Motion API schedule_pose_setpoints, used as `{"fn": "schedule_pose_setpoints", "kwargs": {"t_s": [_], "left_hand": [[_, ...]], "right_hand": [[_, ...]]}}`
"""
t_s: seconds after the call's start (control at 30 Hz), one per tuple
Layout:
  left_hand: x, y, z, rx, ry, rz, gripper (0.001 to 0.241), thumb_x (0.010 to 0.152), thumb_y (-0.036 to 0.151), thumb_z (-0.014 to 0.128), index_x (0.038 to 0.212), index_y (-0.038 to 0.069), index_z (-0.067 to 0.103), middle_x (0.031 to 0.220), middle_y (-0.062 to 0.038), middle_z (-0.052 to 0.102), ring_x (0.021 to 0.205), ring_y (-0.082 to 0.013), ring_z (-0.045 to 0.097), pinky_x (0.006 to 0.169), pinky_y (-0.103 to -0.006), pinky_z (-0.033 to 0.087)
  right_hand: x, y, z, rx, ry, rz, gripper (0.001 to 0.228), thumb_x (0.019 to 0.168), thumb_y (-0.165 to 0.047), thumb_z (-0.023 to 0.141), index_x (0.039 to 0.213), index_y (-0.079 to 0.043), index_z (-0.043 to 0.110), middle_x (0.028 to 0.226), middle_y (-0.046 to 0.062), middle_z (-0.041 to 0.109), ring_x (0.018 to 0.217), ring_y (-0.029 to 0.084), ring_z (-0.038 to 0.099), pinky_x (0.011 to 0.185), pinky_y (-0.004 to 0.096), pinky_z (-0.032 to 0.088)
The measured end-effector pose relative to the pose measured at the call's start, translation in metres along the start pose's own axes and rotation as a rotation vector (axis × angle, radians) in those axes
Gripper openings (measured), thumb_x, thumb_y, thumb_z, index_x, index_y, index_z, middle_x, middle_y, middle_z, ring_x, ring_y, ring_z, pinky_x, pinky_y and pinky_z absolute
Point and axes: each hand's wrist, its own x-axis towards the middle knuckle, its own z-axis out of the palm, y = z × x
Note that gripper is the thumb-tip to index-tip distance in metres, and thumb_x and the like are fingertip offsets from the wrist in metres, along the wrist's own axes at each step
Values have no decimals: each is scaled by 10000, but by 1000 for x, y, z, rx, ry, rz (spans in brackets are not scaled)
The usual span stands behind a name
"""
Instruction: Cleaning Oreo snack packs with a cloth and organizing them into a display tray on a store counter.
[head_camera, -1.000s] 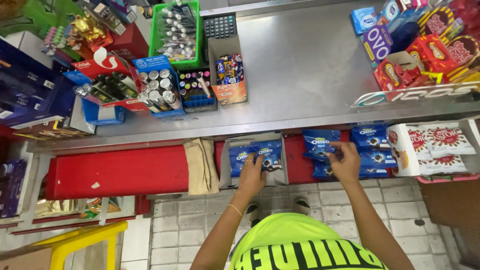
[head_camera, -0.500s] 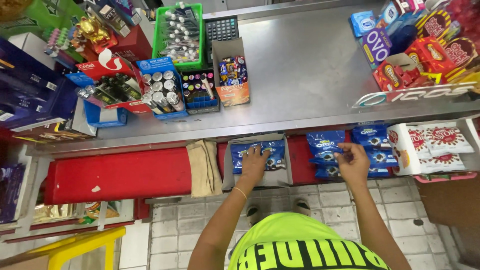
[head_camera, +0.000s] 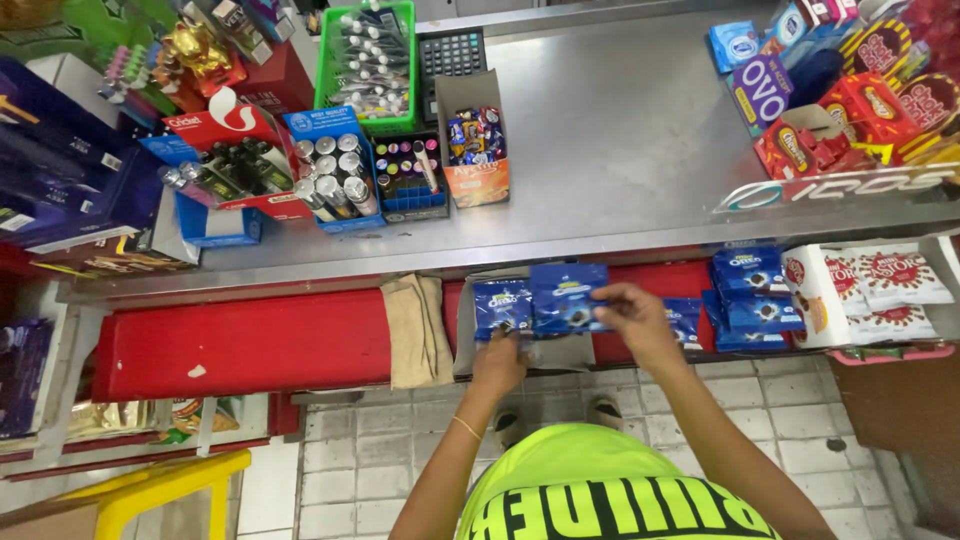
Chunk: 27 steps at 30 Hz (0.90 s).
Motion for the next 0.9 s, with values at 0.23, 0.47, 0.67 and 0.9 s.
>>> {"fn": "schedule_pose_setpoints", "kwargs": {"t_s": [0.23, 0.47, 0.67, 0.9], "left_hand": [[-66, 36, -50, 111, -86, -10, 595, 960, 418, 600, 1455, 94, 535, 1360, -209, 641, 1314, -377, 563, 1113, -550, 359], [-67, 16, -33, -6, 195, 100, 416, 940, 266, 685, 1303, 67, 647, 1258, -193, 652, 1205, -365, 593, 1014, -497, 451], [-12, -5, -12, 272, 457, 155, 339, 818, 99, 679, 1151, 112, 618, 1138, -128, 578, 1032, -327, 601, 778, -405, 581], [15, 3, -16, 450, 468, 238, 234, 885, 80, 621, 1115, 120, 608, 1096, -105, 619, 997, -289, 667, 715, -352, 627]], "right_hand": [[43, 103, 82, -343, -284, 2, 308, 767, 0, 815, 1044, -136, 804, 902, 74, 604, 786, 193, 678, 751, 327, 578], [66, 157, 104, -671, -384, -69, 317, 729, -87, 835, 1002, -226, 754, 900, 64, 608, 907, 312, 703, 874, 411, 548], [47, 125, 101, -762, -379, -79, 368, 740, -121, 834, 1080, -215, 731, 938, 74, 620, 935, 306, 713, 864, 405, 563], [9, 66, 25, -516, -87, -326, 306, 823, -151, 795, 1119, -220, 763, 1038, 77, 664, 951, 316, 717, 839, 395, 577]]}}
